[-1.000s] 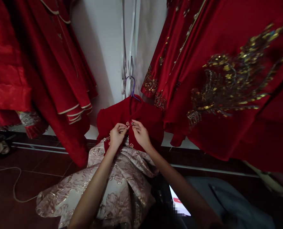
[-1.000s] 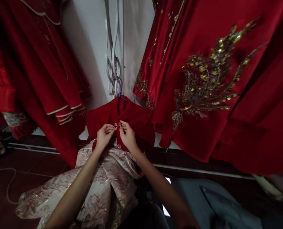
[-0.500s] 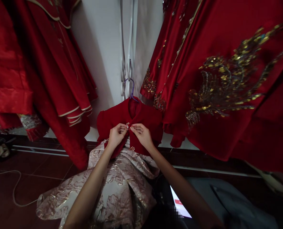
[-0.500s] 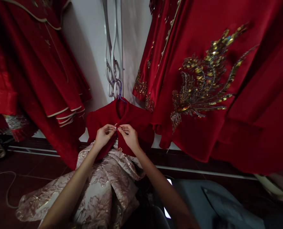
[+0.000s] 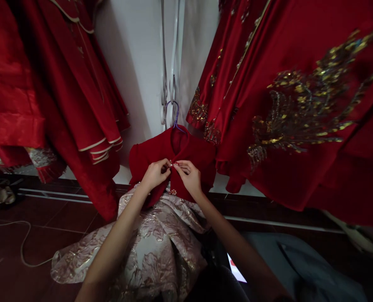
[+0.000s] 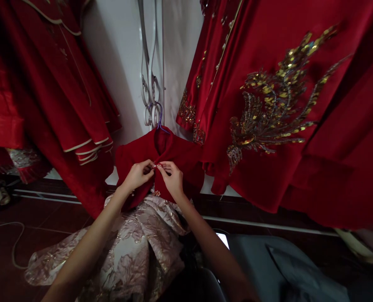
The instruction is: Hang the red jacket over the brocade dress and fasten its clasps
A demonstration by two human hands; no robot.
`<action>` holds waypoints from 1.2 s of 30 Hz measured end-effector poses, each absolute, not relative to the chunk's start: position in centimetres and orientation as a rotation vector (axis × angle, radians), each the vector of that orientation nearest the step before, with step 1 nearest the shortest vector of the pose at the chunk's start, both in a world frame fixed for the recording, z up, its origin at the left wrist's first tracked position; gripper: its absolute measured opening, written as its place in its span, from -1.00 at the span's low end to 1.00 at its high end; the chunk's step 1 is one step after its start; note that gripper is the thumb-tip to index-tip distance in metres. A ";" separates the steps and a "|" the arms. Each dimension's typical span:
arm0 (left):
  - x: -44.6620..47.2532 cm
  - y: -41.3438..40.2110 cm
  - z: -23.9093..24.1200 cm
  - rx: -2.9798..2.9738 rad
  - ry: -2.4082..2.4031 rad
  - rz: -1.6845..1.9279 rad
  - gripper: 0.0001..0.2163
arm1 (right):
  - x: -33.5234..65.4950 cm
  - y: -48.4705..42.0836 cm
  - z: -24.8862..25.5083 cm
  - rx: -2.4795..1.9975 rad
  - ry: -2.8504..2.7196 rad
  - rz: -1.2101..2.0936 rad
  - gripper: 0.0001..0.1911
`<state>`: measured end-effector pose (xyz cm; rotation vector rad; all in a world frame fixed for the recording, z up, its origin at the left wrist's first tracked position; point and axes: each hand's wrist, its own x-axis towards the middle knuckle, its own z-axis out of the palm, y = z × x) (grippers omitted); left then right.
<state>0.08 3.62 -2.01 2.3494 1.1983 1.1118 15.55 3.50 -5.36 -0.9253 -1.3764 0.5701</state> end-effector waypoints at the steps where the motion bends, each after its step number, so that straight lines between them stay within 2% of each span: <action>1: 0.1 3.6 -2.0 2.355 1.193 1.106 -0.87 | 15.6 3.5 -5.4 -0.923 -1.373 0.571 -0.72; 26: 0.4 3.6 -0.2 2.777 1.174 0.855 -0.88 | 16.7 4.1 -5.0 -0.895 -1.396 0.763 -0.63; 29: 0.8 3.9 -0.9 2.640 1.122 0.961 -0.87 | 16.7 4.1 -5.1 -0.861 -1.425 0.811 -0.57; 33: 1.1 4.4 -2.8 2.231 0.934 1.133 -0.79 | 17.6 3.0 -6.4 -0.923 -1.537 0.918 -0.24; 34: 0.9 4.4 -3.1 2.160 0.894 1.144 -0.78 | 18.1 2.6 -6.9 -0.985 -1.573 0.930 -0.23; 36: 0.1 4.1 -3.7 2.105 0.860 1.143 -0.79 | 19.4 1.8 -7.7 -1.135 -1.619 0.930 -0.41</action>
